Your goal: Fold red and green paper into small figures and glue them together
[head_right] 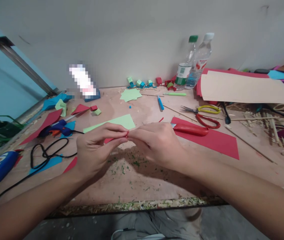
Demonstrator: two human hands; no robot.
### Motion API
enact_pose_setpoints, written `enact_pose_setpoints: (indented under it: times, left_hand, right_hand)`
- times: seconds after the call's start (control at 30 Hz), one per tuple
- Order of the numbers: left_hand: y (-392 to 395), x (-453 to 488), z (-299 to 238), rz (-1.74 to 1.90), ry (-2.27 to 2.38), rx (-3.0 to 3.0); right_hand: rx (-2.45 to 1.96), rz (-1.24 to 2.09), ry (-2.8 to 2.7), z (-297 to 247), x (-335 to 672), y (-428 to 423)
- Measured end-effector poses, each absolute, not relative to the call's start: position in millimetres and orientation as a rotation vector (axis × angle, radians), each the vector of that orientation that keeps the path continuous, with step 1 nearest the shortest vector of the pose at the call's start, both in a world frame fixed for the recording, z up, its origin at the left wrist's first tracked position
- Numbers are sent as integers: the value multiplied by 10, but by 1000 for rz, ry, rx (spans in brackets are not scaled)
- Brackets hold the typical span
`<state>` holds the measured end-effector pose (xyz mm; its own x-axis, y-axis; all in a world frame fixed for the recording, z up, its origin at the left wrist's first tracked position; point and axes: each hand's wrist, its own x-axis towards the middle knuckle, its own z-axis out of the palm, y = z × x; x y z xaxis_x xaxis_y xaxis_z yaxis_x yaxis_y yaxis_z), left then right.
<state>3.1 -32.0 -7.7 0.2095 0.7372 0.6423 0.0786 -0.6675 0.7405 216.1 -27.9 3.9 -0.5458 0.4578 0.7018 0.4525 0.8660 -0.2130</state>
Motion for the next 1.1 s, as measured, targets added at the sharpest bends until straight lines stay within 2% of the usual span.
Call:
enact_pose_setpoints:
  times: [0.43,0.6,0.87,1.1]
  left_hand:
    - [-344,-4,-21,1421,855,1935]
    - [-332,-27,-9,1309,817,1917]
    - [-173,-175,82,1070,691,1875]
    - [-124,-155,40,946,688,1603]
  right_hand:
    - [-709,-65,-2176,53,2147,-309]
    - [-665,29,-2210,42,2154,-303]
    - [-630,-18,-2213,42,2170,-252]
    - [-587,-17,-2269,65,2190,-230]
